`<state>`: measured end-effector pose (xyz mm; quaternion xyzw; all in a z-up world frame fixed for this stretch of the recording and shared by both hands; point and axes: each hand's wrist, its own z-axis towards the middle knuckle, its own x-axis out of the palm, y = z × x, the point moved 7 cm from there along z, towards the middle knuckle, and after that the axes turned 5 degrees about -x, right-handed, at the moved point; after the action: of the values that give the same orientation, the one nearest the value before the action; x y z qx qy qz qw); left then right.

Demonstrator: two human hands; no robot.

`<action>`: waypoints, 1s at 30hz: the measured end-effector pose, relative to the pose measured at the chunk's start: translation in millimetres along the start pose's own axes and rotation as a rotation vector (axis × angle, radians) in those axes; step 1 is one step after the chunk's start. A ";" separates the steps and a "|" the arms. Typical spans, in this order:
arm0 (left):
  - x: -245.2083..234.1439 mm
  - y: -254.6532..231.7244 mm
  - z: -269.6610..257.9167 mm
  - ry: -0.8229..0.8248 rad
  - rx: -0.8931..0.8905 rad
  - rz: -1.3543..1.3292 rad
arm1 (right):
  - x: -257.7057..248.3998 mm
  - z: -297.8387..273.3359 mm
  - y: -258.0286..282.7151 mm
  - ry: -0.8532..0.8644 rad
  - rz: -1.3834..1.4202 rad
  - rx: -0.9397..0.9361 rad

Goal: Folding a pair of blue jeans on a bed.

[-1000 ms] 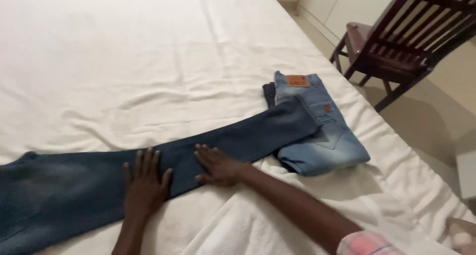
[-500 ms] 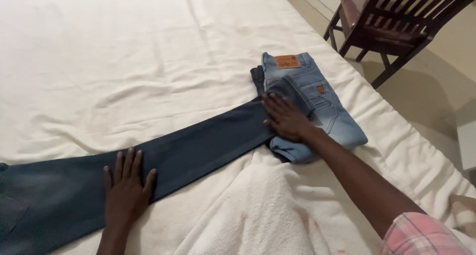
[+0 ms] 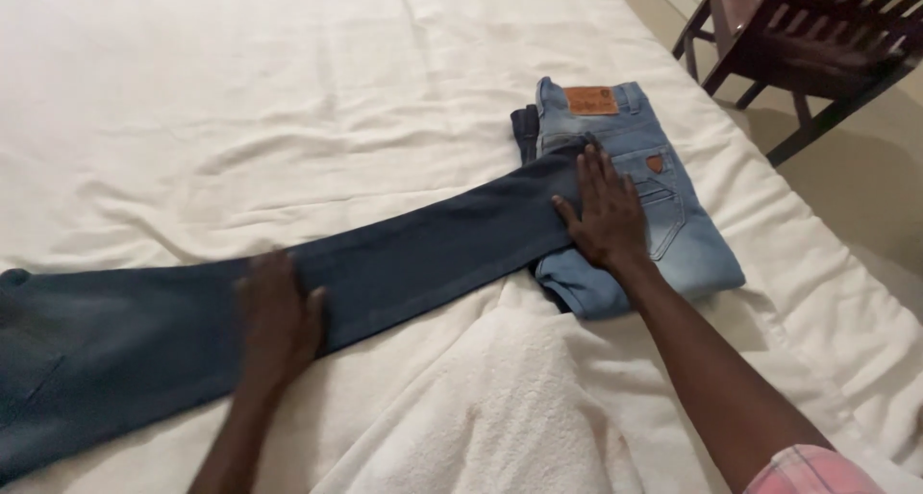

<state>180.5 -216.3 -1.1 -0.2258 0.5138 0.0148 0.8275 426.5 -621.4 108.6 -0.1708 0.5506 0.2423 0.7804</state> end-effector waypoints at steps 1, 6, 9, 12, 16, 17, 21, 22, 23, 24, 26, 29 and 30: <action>1.3 -29.1 9.4 0.002 -0.004 0.007 | 0.8 -0.7 1.2 0.003 0.007 -0.003; 71.0 -191.7 46.2 0.123 0.336 -0.412 | -5.3 -1.4 3.9 -0.006 -0.019 0.000; 111.8 -269.1 75.0 0.300 0.266 -0.450 | -0.7 -2.9 -0.4 -0.058 -0.036 -0.041; 144.9 -304.0 89.3 0.112 0.297 -0.427 | 0.5 -3.3 0.7 -0.087 -0.023 -0.053; 137.2 -298.6 90.8 0.059 0.235 -0.358 | -0.6 -1.9 2.1 -0.081 -0.024 -0.075; 131.5 -292.0 88.8 0.076 0.233 -0.293 | -1.3 -2.3 3.1 -0.074 -0.030 -0.076; 110.4 -250.7 86.7 0.169 0.160 -0.190 | -2.9 -3.5 5.6 -0.086 -0.048 -0.096; 107.0 -237.6 85.0 0.161 0.149 -0.177 | -3.0 -3.3 6.1 -0.091 -0.035 -0.109; 102.6 -226.9 82.4 0.144 0.174 -0.109 | -2.6 -3.0 5.2 -0.084 -0.012 -0.102; 97.5 -216.0 81.5 0.127 0.200 -0.042 | -2.9 -0.7 4.6 -0.079 0.010 -0.094; 81.4 -183.2 74.8 0.144 0.161 -0.005 | -1.6 2.2 3.3 -0.061 0.003 -0.090; 59.5 -134.3 60.8 0.128 0.127 0.057 | -1.2 1.2 4.8 -0.046 0.008 -0.073; 50.8 -120.4 55.2 0.092 0.134 0.080 | -3.7 -0.7 4.7 -0.053 0.014 -0.062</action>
<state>281.9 -313.5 18.9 -0.1498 0.5596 0.0031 0.8151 422.3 -618.6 111.8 -0.1845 0.5230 0.2690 0.7874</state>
